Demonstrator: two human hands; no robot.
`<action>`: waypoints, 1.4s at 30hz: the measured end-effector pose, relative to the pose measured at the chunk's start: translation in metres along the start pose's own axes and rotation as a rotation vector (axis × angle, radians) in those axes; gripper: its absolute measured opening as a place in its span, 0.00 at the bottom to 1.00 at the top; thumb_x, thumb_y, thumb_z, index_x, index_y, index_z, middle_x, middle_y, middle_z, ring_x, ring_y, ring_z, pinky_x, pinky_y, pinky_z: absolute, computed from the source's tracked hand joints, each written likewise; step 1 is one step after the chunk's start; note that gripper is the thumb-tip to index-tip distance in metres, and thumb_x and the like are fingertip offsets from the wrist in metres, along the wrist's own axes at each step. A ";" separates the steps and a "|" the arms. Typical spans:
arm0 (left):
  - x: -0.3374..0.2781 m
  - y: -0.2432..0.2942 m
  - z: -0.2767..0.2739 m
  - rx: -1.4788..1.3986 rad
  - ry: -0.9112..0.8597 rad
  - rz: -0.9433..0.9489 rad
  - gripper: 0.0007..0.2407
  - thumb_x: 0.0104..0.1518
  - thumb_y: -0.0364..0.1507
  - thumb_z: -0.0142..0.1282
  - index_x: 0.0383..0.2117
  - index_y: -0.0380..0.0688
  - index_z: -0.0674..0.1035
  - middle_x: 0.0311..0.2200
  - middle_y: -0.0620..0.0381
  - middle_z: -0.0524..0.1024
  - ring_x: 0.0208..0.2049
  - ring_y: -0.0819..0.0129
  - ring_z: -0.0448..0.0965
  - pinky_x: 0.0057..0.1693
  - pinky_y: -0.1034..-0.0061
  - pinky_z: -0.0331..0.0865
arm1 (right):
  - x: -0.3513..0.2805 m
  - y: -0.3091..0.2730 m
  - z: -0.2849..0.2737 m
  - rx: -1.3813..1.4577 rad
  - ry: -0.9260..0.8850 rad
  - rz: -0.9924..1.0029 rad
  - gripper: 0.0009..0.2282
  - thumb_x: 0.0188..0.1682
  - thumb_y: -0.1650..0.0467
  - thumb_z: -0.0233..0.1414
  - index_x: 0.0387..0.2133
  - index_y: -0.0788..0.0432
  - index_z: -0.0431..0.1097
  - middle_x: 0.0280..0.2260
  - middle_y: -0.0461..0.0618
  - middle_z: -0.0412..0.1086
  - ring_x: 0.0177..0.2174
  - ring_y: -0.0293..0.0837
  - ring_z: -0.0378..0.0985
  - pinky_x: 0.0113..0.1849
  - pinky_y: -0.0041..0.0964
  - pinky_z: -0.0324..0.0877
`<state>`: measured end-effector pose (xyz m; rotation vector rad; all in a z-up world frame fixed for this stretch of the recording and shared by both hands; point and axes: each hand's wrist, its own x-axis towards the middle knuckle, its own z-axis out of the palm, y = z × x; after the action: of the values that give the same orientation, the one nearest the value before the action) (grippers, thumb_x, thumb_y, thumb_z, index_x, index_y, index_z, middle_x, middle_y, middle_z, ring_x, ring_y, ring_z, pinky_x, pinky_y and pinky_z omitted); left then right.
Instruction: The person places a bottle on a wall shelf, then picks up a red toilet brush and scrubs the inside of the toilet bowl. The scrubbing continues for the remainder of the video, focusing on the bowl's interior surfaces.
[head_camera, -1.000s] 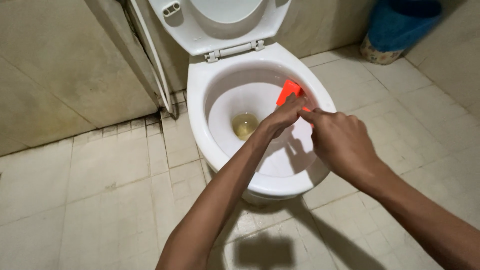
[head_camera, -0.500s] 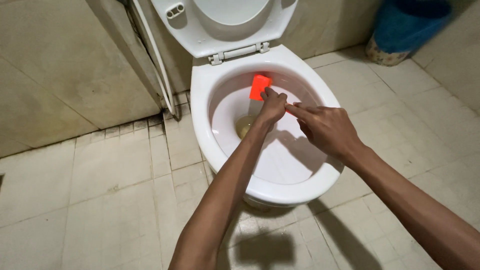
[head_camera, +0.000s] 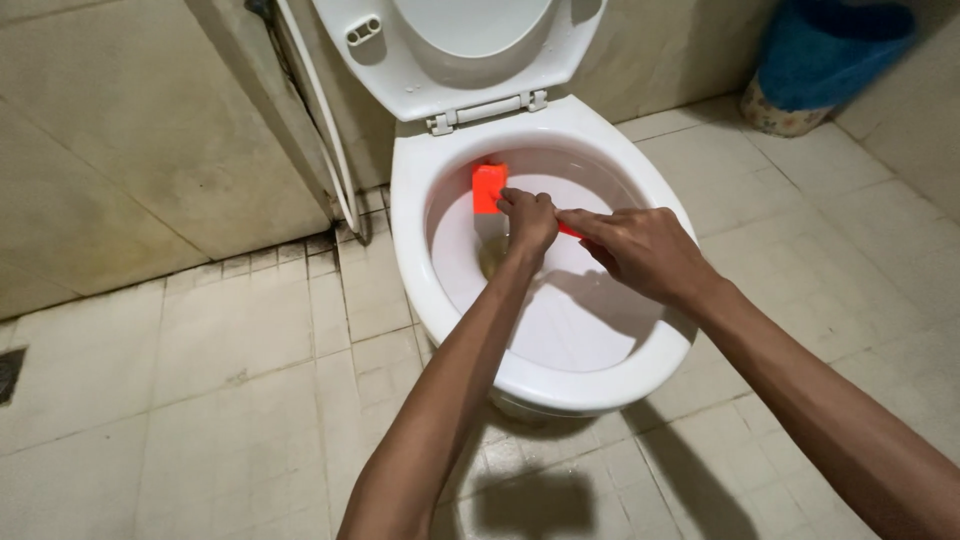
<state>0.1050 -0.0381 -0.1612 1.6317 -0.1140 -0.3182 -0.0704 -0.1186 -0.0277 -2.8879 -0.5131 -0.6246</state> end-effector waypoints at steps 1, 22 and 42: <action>-0.005 0.008 -0.001 -0.001 -0.005 -0.001 0.34 0.65 0.30 0.39 0.68 0.27 0.32 0.71 0.29 0.22 0.74 0.41 0.37 0.70 0.60 0.55 | 0.000 -0.003 -0.001 -0.003 -0.002 0.004 0.25 0.41 0.77 0.62 0.54 0.49 0.72 0.26 0.47 0.79 0.24 0.44 0.81 0.26 0.40 0.74; -0.030 0.032 0.013 0.291 -0.673 0.040 0.17 0.58 0.35 0.40 0.46 0.37 0.74 0.46 0.51 0.72 0.48 0.63 0.69 0.58 0.62 0.61 | -0.010 -0.072 -0.056 -0.252 -0.275 0.433 0.12 0.46 0.77 0.53 0.43 0.60 0.74 0.26 0.57 0.77 0.23 0.53 0.82 0.25 0.48 0.75; 0.002 0.017 -0.021 0.341 -0.123 0.163 0.40 0.54 0.34 0.52 0.69 0.25 0.43 0.71 0.25 0.30 0.74 0.36 0.29 0.75 0.59 0.33 | 0.021 -0.074 0.021 0.530 -0.075 0.750 0.22 0.58 0.67 0.40 0.63 0.68 0.56 0.21 0.64 0.75 0.20 0.52 0.81 0.27 0.48 0.73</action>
<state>0.1143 -0.0197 -0.1431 1.9257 -0.4113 -0.2836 -0.0713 -0.0386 -0.0333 -2.3293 0.3558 -0.2099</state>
